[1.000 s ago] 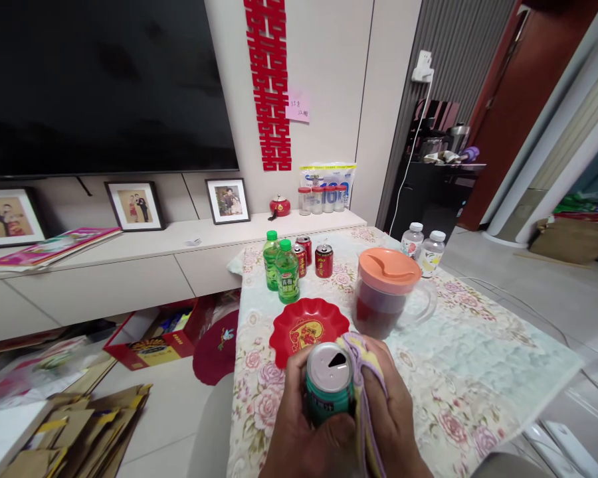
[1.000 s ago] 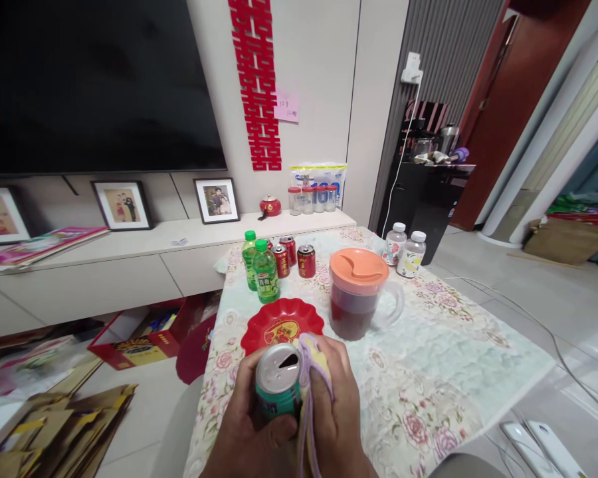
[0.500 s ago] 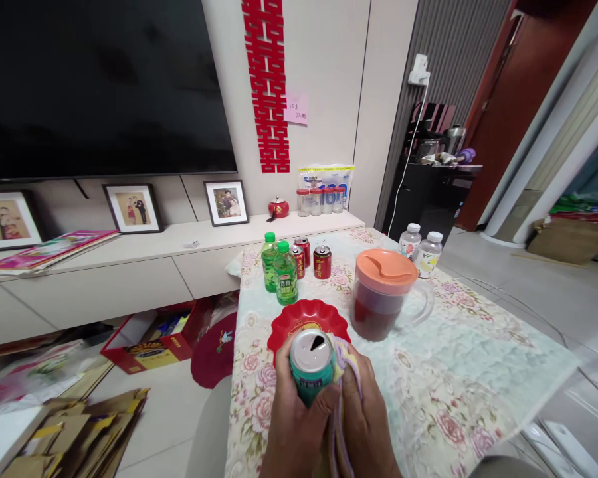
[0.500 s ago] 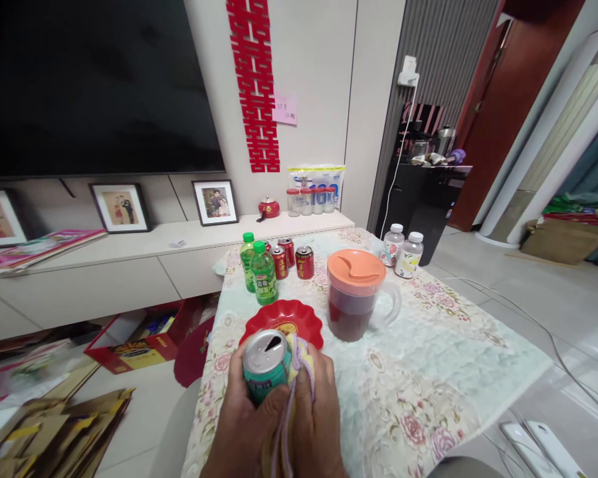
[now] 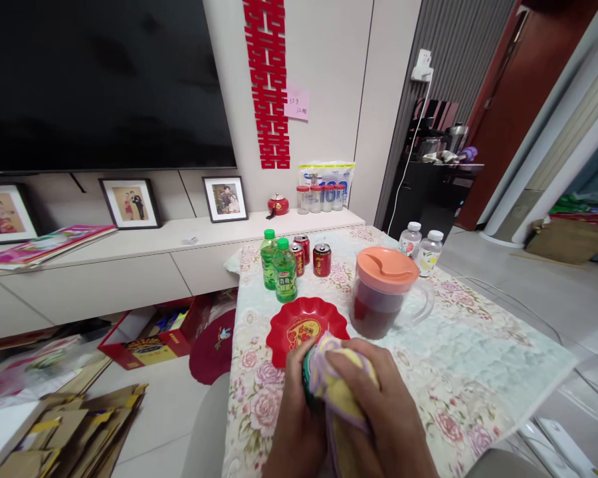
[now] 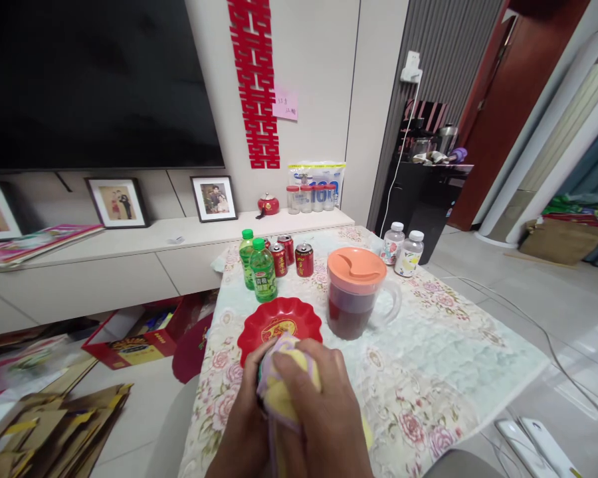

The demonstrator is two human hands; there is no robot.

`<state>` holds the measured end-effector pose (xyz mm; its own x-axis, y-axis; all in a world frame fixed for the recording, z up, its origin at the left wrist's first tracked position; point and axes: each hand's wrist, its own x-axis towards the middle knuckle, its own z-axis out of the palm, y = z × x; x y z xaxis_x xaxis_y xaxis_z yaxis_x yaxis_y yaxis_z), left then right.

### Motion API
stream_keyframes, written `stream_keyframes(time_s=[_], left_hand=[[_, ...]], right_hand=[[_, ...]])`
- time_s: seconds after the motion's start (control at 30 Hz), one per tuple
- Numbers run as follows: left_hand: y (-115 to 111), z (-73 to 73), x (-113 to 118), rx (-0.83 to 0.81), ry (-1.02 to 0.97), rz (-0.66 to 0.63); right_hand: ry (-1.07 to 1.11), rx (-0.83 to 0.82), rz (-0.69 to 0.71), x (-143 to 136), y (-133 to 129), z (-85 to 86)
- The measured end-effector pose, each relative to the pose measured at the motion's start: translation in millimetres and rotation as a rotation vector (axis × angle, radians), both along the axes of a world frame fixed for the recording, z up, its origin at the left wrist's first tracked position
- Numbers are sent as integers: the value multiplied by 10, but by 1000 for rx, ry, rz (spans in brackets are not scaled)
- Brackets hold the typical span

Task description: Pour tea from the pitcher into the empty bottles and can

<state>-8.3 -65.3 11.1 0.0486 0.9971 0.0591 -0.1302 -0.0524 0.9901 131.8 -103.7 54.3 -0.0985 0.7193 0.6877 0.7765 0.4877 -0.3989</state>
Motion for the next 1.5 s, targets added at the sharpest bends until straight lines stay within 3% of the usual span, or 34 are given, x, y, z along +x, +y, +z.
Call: stream_keyframes(time_s=[0.1,0.23,0.5,0.63,0.73,0.93,1.0,1.13,1.3,1.5], left_hand=[[-43,-89,27,78,33,-38],[-103,-194,97,178,52,-37],[-175,-356,269,257,163,131],[-264,-349,323,185,87,179],[-304,-314,337,111,20,164],[-130,-368,218,-54,-131,-48],[-107,-379,187,-54,-120,-49],[-176,-291,194,29,-55,16],[-164,-142,216,286,127,116],[99,127,234,143,94,-60]], right_hand=[[-121,-111,43,-15,8,84],[-71,-228,78,33,24,86],[-163,-124,-153,25,20,-38],[-364,-79,-263,89,-42,-89],[-448,-80,-181,173,-96,-94],[-263,71,-88,51,-64,5],[-232,61,-67,12,-44,69],[-140,92,-112,53,-11,120],[33,98,-200,181,59,-40],[384,-83,-153,280,146,-115]])
